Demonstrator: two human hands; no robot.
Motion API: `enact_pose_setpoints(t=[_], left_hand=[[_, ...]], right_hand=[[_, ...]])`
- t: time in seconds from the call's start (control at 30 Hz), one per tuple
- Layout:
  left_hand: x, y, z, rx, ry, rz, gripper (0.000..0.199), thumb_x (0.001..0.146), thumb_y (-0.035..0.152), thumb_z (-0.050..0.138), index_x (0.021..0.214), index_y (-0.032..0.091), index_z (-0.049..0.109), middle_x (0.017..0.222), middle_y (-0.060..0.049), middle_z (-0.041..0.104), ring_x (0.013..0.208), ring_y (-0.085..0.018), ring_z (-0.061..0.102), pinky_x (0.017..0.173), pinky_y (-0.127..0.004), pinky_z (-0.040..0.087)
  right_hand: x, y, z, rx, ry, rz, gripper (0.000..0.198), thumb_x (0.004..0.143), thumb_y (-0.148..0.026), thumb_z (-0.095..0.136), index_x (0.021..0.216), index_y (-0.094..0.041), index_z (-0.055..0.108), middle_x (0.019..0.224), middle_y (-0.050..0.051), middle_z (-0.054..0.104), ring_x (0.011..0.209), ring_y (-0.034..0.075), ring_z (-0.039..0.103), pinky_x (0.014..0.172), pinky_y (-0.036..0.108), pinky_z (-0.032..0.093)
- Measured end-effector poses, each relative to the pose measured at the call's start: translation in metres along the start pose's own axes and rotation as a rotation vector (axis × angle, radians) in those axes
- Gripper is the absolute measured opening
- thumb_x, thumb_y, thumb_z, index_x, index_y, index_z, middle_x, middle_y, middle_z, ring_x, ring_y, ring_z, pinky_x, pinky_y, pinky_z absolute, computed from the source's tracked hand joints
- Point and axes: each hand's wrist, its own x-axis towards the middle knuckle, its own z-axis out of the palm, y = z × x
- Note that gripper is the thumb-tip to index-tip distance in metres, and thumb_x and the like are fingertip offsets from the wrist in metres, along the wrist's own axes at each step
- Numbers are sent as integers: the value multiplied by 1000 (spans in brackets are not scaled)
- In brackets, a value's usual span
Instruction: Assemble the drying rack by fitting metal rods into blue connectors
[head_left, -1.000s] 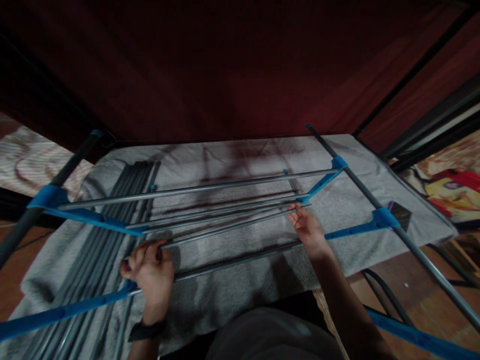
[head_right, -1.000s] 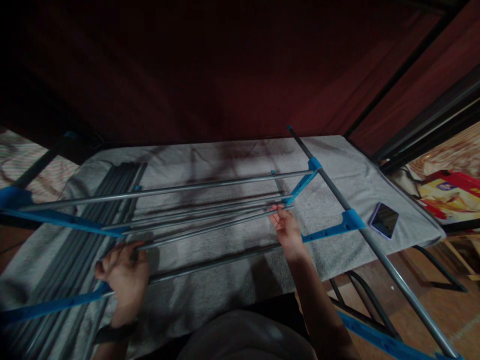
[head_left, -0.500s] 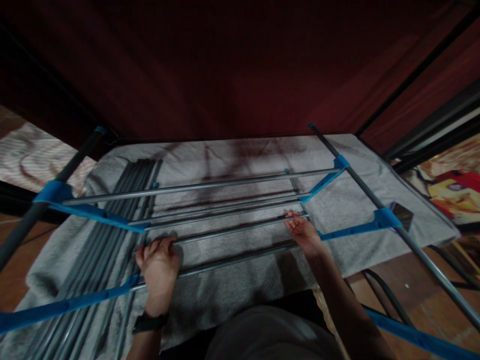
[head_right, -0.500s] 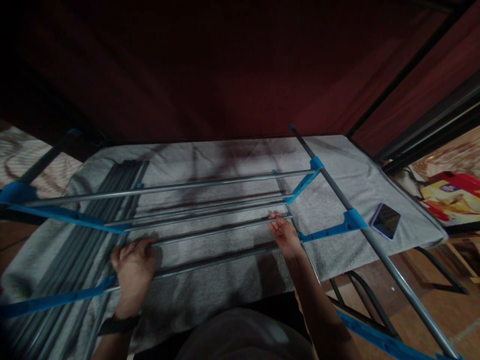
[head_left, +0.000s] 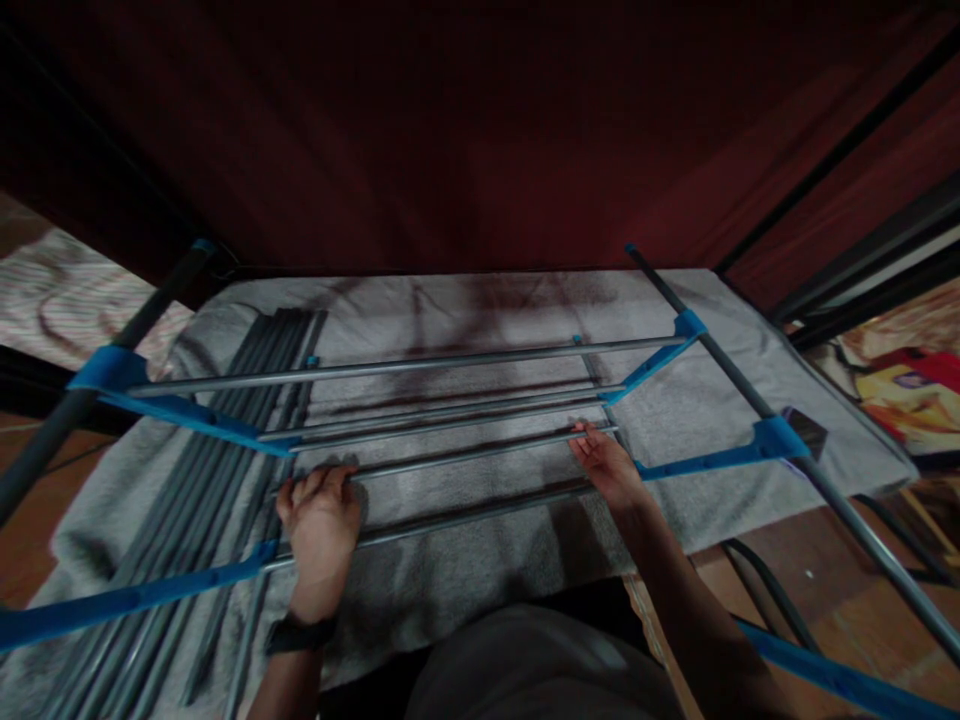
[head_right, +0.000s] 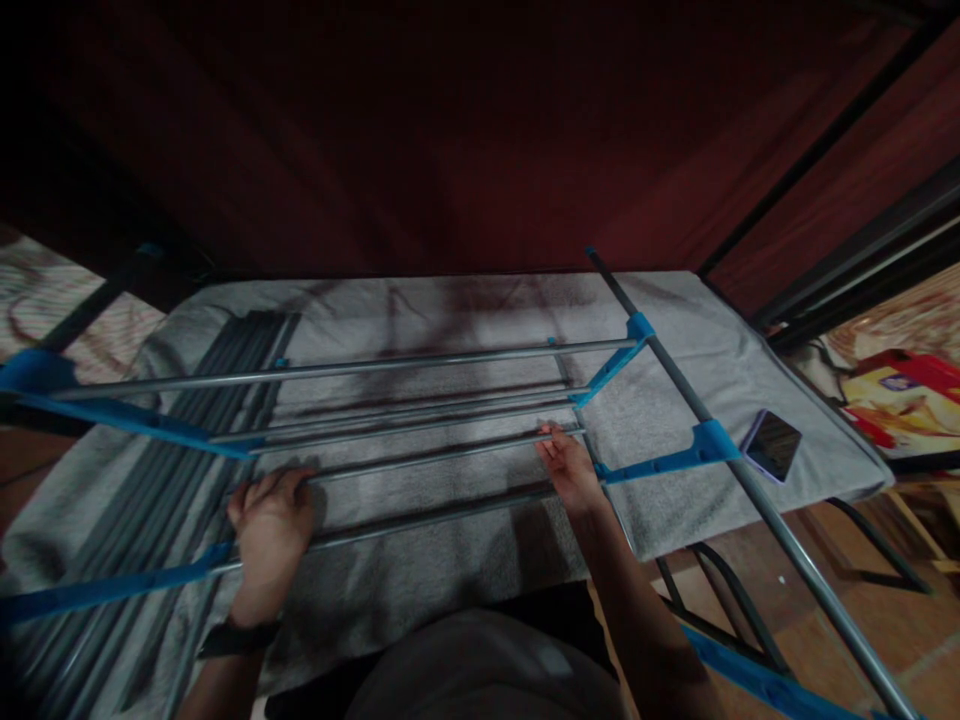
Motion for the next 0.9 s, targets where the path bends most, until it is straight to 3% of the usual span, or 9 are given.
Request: enact_pose_setpoints(t=[0.5, 0.9], left_hand=[[-2, 2, 2, 31, -8, -60, 35, 95, 26, 40, 108, 17, 70, 107, -12, 70, 110, -32, 59, 116, -60, 19], [-4, 7, -5, 34, -36, -121, 35, 94, 28, 39, 111, 17, 67, 110, -13, 69, 112, -34, 57, 103, -57, 30]], right_hand=[[2, -4, 5, 10, 46, 69, 17, 83, -7, 63, 78, -23, 67, 76, -3, 74, 70, 10, 70, 71, 21, 60], [3, -4, 8, 17, 57, 93, 14, 82, -8, 64, 80, -22, 67, 74, -3, 72, 69, 10, 69, 71, 21, 59]])
